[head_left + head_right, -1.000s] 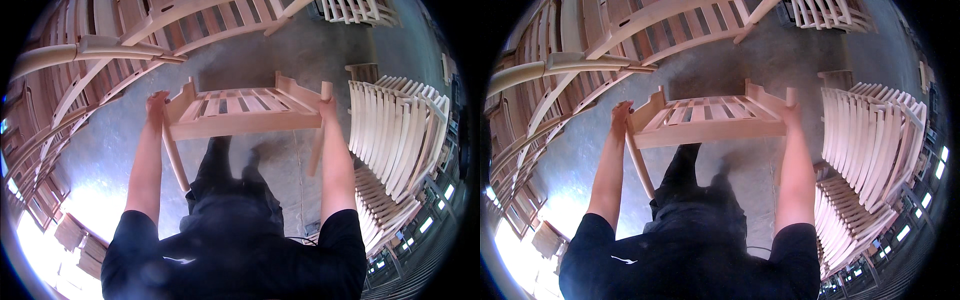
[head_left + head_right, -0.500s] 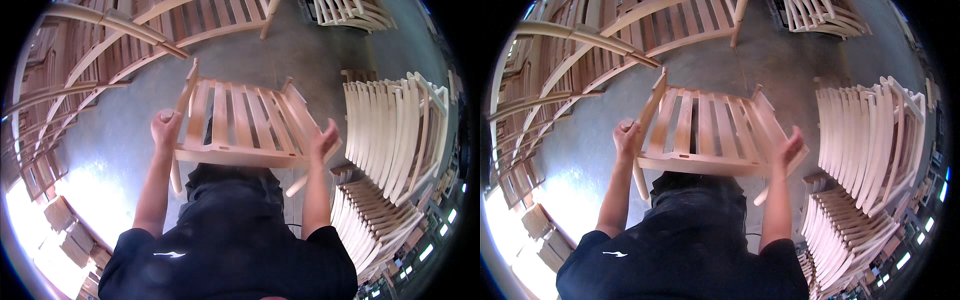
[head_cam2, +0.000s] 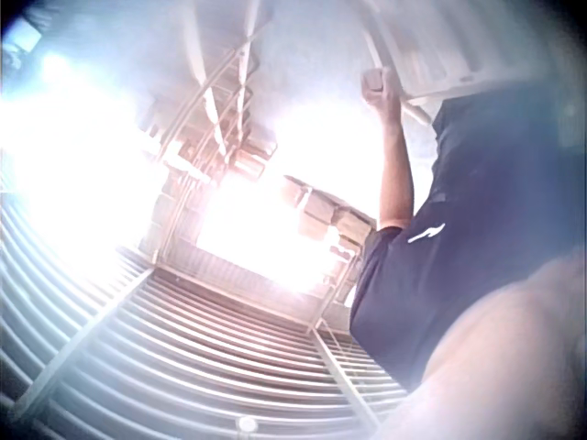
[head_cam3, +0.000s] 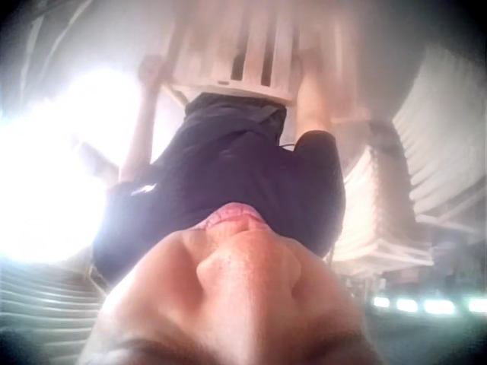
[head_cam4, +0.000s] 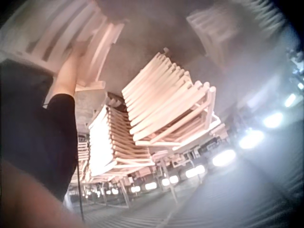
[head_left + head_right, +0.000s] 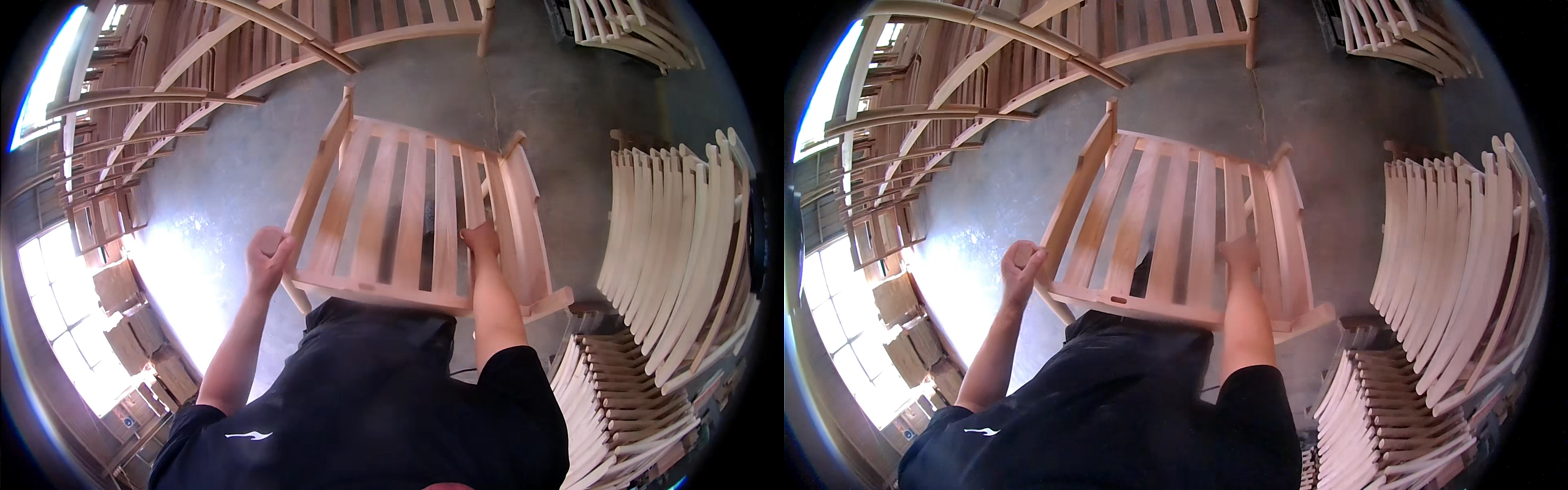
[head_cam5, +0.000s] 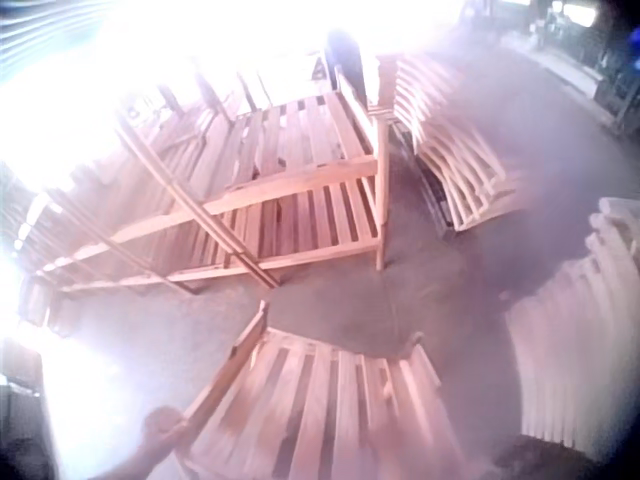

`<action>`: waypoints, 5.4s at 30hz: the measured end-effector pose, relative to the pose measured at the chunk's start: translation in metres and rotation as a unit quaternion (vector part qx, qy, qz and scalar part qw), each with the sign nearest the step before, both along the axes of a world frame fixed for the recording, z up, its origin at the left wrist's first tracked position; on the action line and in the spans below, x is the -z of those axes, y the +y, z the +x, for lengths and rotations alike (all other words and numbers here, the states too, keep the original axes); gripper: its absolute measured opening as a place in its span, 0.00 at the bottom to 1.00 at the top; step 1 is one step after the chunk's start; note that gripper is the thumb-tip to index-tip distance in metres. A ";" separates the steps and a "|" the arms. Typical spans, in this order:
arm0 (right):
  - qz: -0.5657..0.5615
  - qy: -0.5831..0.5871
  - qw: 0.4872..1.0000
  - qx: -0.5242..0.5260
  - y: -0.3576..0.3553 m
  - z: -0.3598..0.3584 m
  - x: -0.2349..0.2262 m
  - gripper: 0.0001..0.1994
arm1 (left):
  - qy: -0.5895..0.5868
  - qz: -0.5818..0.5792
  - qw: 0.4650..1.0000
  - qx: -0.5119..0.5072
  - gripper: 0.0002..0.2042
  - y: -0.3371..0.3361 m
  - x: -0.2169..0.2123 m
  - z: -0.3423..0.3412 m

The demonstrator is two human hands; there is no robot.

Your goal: The person picks up wooden chair frames from the floor and stacks them on top of other chairs in a workshop. The person then walks to a workbench, picks up a mallet, and hits the bench surface repeatedly.

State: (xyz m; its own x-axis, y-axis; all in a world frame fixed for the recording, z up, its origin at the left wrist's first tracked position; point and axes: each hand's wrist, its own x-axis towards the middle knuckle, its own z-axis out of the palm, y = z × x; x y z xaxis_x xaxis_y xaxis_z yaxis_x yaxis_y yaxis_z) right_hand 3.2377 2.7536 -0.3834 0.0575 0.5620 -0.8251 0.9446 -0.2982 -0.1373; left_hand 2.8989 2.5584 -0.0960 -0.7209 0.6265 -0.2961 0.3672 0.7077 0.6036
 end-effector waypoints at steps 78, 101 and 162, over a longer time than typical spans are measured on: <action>0.602 0.553 0.574 0.049 0.335 -0.306 -0.588 0.27 | -0.007 0.636 0.738 -0.226 0.18 0.287 -0.259 -0.262; 0.593 0.537 0.600 0.016 0.390 -0.324 -0.597 0.22 | 0.043 0.603 0.763 -0.229 0.21 0.338 -0.284 -0.288; 0.286 0.411 0.860 -0.094 0.714 -0.527 -0.615 0.57 | 0.136 0.218 0.966 -0.001 0.50 0.637 -0.306 -0.519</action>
State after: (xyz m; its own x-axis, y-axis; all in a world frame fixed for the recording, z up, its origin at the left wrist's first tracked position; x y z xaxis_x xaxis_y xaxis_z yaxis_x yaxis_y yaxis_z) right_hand 2.7110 3.4676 0.2313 -0.5506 0.8248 -0.1284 0.4819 0.1885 -0.8557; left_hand 2.3801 3.1954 0.2097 -0.7367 0.6467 0.1975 0.5533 0.4085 0.7260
